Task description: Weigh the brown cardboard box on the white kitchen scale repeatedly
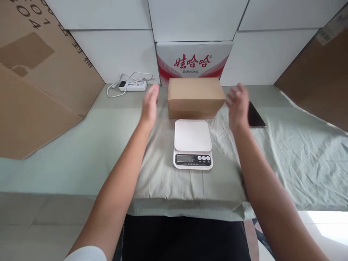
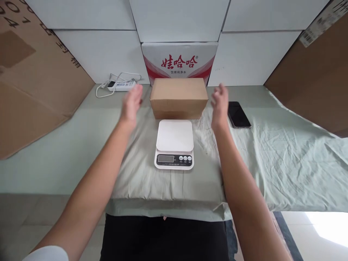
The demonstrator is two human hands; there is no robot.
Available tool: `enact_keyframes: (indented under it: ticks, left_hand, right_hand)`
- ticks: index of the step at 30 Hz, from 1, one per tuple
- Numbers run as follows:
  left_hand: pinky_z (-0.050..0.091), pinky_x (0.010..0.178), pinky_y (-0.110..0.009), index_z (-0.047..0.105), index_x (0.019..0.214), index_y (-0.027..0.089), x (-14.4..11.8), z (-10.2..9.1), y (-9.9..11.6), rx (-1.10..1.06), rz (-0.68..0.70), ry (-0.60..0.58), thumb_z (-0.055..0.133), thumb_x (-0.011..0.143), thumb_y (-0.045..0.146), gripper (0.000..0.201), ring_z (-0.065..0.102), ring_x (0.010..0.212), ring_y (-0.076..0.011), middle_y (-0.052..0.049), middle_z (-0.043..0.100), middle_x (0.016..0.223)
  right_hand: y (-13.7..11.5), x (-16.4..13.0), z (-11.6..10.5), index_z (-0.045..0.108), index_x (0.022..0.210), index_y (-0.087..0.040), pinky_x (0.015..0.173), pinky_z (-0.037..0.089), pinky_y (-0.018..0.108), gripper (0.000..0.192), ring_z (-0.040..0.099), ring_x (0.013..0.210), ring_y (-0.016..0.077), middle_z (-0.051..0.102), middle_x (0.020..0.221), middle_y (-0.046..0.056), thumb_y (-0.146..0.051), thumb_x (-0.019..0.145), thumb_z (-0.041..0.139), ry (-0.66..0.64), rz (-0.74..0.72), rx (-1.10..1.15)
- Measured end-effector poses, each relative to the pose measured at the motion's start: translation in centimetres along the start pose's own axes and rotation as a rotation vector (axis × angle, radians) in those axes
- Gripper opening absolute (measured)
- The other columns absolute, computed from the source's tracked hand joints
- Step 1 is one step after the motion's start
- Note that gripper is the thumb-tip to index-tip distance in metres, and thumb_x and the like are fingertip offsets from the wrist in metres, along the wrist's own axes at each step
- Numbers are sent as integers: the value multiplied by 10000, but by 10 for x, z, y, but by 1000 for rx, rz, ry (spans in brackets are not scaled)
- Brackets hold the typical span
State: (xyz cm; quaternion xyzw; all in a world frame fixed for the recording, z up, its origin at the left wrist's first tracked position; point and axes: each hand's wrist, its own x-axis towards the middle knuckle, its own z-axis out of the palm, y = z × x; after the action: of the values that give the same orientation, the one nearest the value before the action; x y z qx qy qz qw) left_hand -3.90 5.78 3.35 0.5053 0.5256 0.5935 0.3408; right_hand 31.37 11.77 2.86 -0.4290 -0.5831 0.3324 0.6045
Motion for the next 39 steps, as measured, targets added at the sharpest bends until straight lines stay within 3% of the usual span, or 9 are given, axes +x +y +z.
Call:
enact_keyframes:
  ticks: [2,5,10,13,16,23,29,35,39]
  left_hand:
    - [370,1476,-574,693,1586,275,-1,17,-14,-63,-55,-30,453,1180,662,610,481,1772,-319,-87,676,1750]
    - [449,1439,-556,772,1461,274,-4,38,-34,-177,-88,-95,400,1126,827,746,527,1746,-354,-73,784,1611]
    - [438,1446,-524,787,1430,281,-21,33,-15,-201,155,-52,436,979,1026,939,512,1754,-377,-105,795,1584]
    - [439,1440,-508,750,1504,296,-57,20,11,-171,298,-23,448,1020,976,888,519,1749,-363,-107,776,1608]
    - [486,1401,-497,762,1484,283,-107,10,19,-137,292,-28,462,1079,891,790,593,1687,-356,-117,812,1540]
    - [538,1339,-490,831,1297,256,-167,3,-1,-101,204,-54,499,1102,828,690,713,1529,-351,-138,860,1393]
    - [545,1333,-480,827,1354,278,-169,5,0,-124,118,-37,491,1091,846,711,682,1569,-350,-123,862,1412]
    - [517,1372,-478,808,1443,279,-166,5,0,-148,105,-38,530,1061,875,761,619,1654,-355,-123,822,1540]
    - [401,1470,-471,759,1553,314,-165,0,2,-164,91,0,547,1062,863,767,489,1769,-334,-92,706,1729]
  right_hand:
    - [29,-14,23,566,1621,-383,1453,373,733,1045,484,1750,423,590,1787,92,-989,770,614,-42,130,59]
    - [46,-27,45,599,1631,-358,1506,343,628,1084,480,1760,379,658,1737,65,-1010,766,635,-111,46,128]
    - [-3,-34,33,410,1804,-440,1559,194,593,1142,271,1869,337,496,1881,-8,-1030,845,603,-149,-121,43]
    - [-40,-62,9,302,1853,-451,1557,184,624,1159,99,1908,353,342,1963,-31,-1028,891,595,-150,-221,-54]
    - [-49,-102,-9,229,1882,-424,1557,166,654,1168,26,1912,366,223,2008,-17,-997,931,592,-131,-265,-139]
    - [-23,-145,-16,217,1887,-434,1544,267,619,1040,140,1900,374,89,2036,-40,-880,1020,580,-124,-258,-109]
    - [-34,-149,-13,273,1868,-427,1506,372,619,1024,362,1831,372,410,1926,54,-913,1010,547,-135,-189,-136]
    - [-34,-153,-10,276,1863,-421,1519,319,662,1009,301,1845,390,374,1932,52,-901,1015,535,-118,-205,-153]
    - [-33,-152,-15,263,1858,-487,1468,341,775,1008,407,1772,447,447,1880,43,-949,990,485,-79,-208,-145]
